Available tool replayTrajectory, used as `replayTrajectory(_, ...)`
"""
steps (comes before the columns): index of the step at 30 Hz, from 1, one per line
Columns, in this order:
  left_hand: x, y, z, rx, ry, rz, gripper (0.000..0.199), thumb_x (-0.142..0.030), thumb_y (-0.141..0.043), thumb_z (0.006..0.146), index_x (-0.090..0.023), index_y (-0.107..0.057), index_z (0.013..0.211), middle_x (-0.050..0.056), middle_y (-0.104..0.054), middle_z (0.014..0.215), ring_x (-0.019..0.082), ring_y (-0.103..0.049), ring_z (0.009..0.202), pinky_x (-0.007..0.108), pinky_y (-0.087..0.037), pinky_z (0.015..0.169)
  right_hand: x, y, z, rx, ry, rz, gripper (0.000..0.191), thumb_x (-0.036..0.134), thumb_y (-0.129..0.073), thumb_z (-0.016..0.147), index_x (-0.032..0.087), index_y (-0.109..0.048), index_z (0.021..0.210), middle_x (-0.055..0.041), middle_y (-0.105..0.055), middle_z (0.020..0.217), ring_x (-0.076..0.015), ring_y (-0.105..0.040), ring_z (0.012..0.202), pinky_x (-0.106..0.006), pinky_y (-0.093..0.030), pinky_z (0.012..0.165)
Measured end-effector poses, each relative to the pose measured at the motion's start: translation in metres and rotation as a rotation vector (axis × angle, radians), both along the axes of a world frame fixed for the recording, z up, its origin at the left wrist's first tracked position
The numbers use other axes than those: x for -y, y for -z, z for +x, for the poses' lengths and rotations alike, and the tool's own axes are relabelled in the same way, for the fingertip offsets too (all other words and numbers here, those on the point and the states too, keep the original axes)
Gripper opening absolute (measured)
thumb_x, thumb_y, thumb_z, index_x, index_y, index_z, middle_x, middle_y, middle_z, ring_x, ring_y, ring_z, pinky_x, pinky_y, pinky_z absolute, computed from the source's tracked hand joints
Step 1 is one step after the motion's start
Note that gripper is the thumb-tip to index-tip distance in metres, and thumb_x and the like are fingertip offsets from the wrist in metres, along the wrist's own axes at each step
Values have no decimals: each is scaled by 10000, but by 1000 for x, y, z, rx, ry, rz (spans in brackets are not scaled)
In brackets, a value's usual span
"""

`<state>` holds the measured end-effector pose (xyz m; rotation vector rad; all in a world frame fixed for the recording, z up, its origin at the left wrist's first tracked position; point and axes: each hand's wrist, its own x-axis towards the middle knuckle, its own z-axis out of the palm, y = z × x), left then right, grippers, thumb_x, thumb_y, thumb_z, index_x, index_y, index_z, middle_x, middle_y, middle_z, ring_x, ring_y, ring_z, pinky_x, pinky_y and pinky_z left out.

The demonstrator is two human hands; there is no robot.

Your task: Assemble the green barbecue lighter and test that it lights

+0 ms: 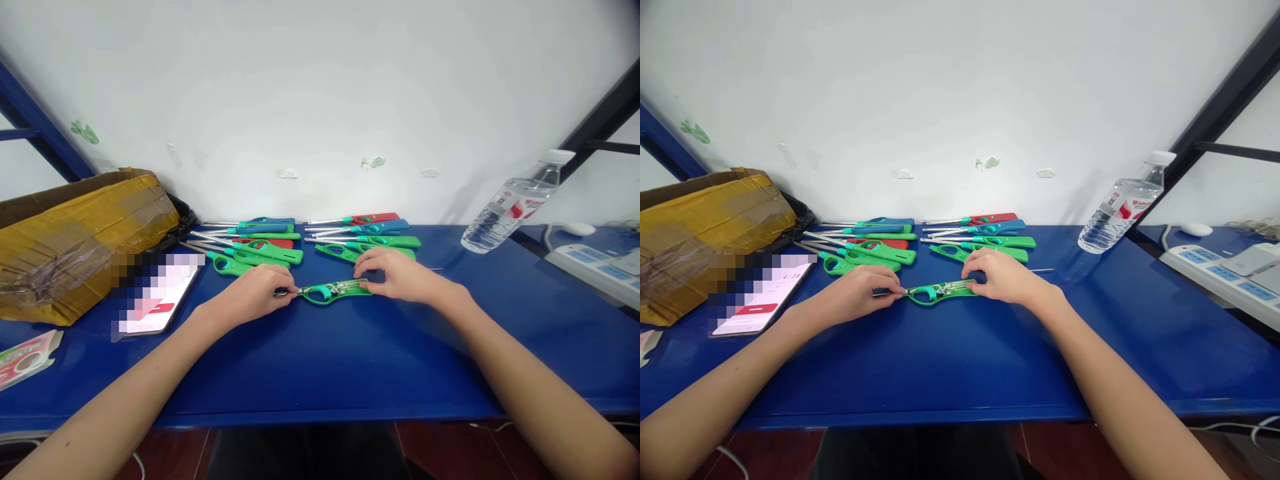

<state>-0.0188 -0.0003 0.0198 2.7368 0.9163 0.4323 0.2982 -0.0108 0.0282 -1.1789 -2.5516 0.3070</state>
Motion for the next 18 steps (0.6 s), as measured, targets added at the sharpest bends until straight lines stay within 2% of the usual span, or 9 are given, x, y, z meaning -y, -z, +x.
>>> replayTrajectory(9,-1,2,-1,4,5,-3,139,-187,-605,912,-177,-733,856,43,-691,867,152,-631,751,252,-464,678,7,-8,-7,68,24,-54,115,191,-674,835,216,-761,906,-43,-765,946,-232,-687,852,-375,-522,768)
replayTrajectory(18,0,2,0,5,2,-6,138,-186,-605,908,-177,-732,853,43,-691,867,150,-628,740,247,-458,668,6,-4,-9,73,24,-21,140,167,-666,833,227,-785,877,-43,-765,867,-222,-687,793,-358,-518,722)
